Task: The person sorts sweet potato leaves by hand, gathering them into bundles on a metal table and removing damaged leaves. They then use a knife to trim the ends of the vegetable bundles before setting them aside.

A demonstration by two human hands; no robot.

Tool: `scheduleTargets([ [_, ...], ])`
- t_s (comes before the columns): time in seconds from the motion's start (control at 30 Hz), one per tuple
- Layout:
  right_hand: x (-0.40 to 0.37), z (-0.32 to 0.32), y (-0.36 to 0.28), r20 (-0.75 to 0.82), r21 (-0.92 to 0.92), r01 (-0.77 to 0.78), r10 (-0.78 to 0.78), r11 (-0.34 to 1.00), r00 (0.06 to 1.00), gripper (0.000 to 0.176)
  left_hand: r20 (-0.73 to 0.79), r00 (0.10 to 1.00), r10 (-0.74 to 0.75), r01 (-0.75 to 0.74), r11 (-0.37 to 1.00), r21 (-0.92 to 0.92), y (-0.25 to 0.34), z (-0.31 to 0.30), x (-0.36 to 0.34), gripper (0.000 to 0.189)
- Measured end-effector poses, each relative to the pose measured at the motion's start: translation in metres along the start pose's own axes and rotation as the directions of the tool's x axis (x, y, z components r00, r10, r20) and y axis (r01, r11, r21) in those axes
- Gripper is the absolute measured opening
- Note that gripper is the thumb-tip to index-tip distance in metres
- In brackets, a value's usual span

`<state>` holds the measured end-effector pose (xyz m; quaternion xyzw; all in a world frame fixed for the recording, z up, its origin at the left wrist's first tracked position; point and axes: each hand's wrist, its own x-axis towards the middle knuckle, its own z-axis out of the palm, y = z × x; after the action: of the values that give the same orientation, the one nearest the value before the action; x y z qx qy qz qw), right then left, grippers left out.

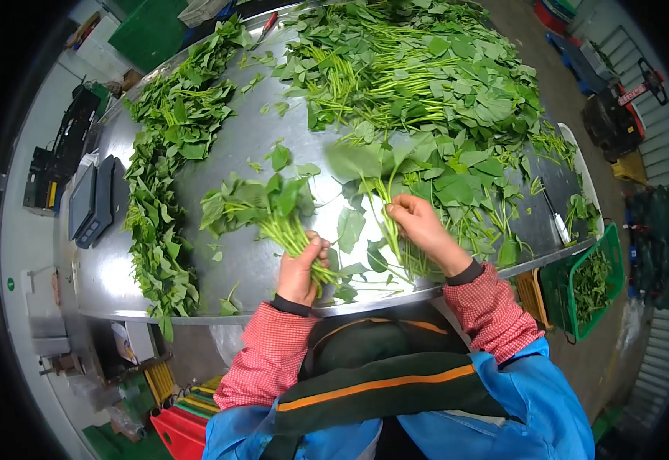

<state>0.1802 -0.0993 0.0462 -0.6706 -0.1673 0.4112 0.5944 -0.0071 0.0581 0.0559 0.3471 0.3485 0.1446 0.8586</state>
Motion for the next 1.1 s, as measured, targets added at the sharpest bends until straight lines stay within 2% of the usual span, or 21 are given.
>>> scheduleTargets([
  [0.03, 0.002, 0.005, -0.004, -0.034, -0.097, 0.085, -0.088, 0.992, 0.996, 0.025, 0.035, 0.999, 0.001, -0.003, 0.999, 0.050, -0.001, 0.004, 0.002, 0.016],
  [0.13, -0.007, 0.027, -0.016, -0.001, -0.018, 0.057, -0.057, 0.998, 0.998, 0.025, 0.100, 0.995, -0.023, 0.015, 0.997, 0.079, 0.000, 0.019, 0.003, 0.018],
  [0.17, -0.004, 0.032, -0.010, 0.003, -0.040, 0.129, -0.129, 0.991, 0.992, 0.025, 0.105, 0.994, -0.041, 0.029, 0.994, 0.109, -0.001, 0.021, 0.005, 0.021],
  [0.27, 0.000, 0.049, 0.000, -0.050, -0.089, 0.088, -0.092, 0.992, 0.994, 0.027, 0.193, 0.970, -0.149, 0.113, 0.976, 0.186, -0.011, 0.013, 0.012, 0.024],
  [0.3, -0.001, 0.058, 0.001, -0.059, -0.040, 0.133, -0.136, 0.990, 0.989, 0.028, 0.236, 0.954, -0.186, 0.143, 0.972, 0.187, -0.013, 0.012, 0.014, 0.025],
  [0.4, -0.008, 0.069, -0.001, -0.151, -0.213, -0.040, 0.008, 0.976, 0.989, 0.033, 0.150, 0.973, -0.175, 0.142, 0.968, 0.207, -0.018, 0.004, 0.018, 0.022],
  [0.53, -0.022, 0.084, 0.009, -0.166, -0.544, 0.050, -0.166, 0.838, 0.972, 0.034, 0.107, 0.983, -0.147, 0.126, 0.975, 0.183, -0.015, -0.005, 0.020, 0.023],
  [0.57, -0.022, 0.084, 0.010, -0.190, -0.540, 0.030, -0.157, 0.841, 0.969, 0.030, 0.081, 0.986, -0.145, 0.130, 0.977, 0.167, -0.018, -0.010, 0.023, 0.023],
  [0.67, -0.023, 0.088, 0.019, -0.243, -0.331, -0.075, -0.008, 0.941, 0.970, 0.030, 0.050, 0.981, -0.190, 0.186, 0.980, 0.070, -0.020, -0.012, 0.022, 0.023],
  [0.77, -0.032, 0.095, 0.012, -0.248, -0.586, 0.102, -0.297, 0.804, 0.922, 0.027, 0.109, 0.960, -0.259, 0.257, 0.966, 0.034, -0.021, -0.011, 0.018, 0.020],
  [0.87, -0.048, 0.112, -0.004, -0.188, -0.795, 0.197, -0.542, 0.573, 0.819, 0.022, 0.078, 0.977, -0.201, 0.200, 0.980, 0.017, -0.025, -0.022, 0.028, 0.018],
  [0.9, -0.056, 0.117, -0.011, -0.116, -0.801, 0.284, -0.602, 0.527, 0.790, 0.019, 0.030, 0.989, -0.146, 0.147, 0.989, -0.032, -0.024, -0.025, 0.036, 0.017],
  [0.93, -0.065, 0.122, -0.017, -0.090, -0.780, 0.340, -0.633, 0.525, 0.769, 0.019, 0.018, 0.993, -0.115, 0.116, 0.989, -0.096, -0.009, -0.019, 0.035, 0.016],
  [1.0, -0.078, 0.126, -0.026, -0.047, -0.735, 0.446, -0.695, 0.511, 0.718, 0.020, 0.024, 0.998, 0.065, -0.063, 0.994, -0.087, 0.013, -0.027, 0.045, 0.015],
  [1.03, -0.080, 0.124, -0.028, -0.048, -0.767, 0.368, -0.620, 0.525, 0.784, 0.017, 0.020, 0.991, 0.133, -0.131, 0.989, -0.071, 0.027, -0.026, 0.045, 0.016],
  [1.1, -0.073, 0.109, 0.005, 0.133, -0.887, 0.298, -0.423, 0.353, 0.896, 0.018, 0.036, 0.977, 0.209, -0.209, 0.978, -0.022, 0.045, -0.025, 0.041, 0.025],
])
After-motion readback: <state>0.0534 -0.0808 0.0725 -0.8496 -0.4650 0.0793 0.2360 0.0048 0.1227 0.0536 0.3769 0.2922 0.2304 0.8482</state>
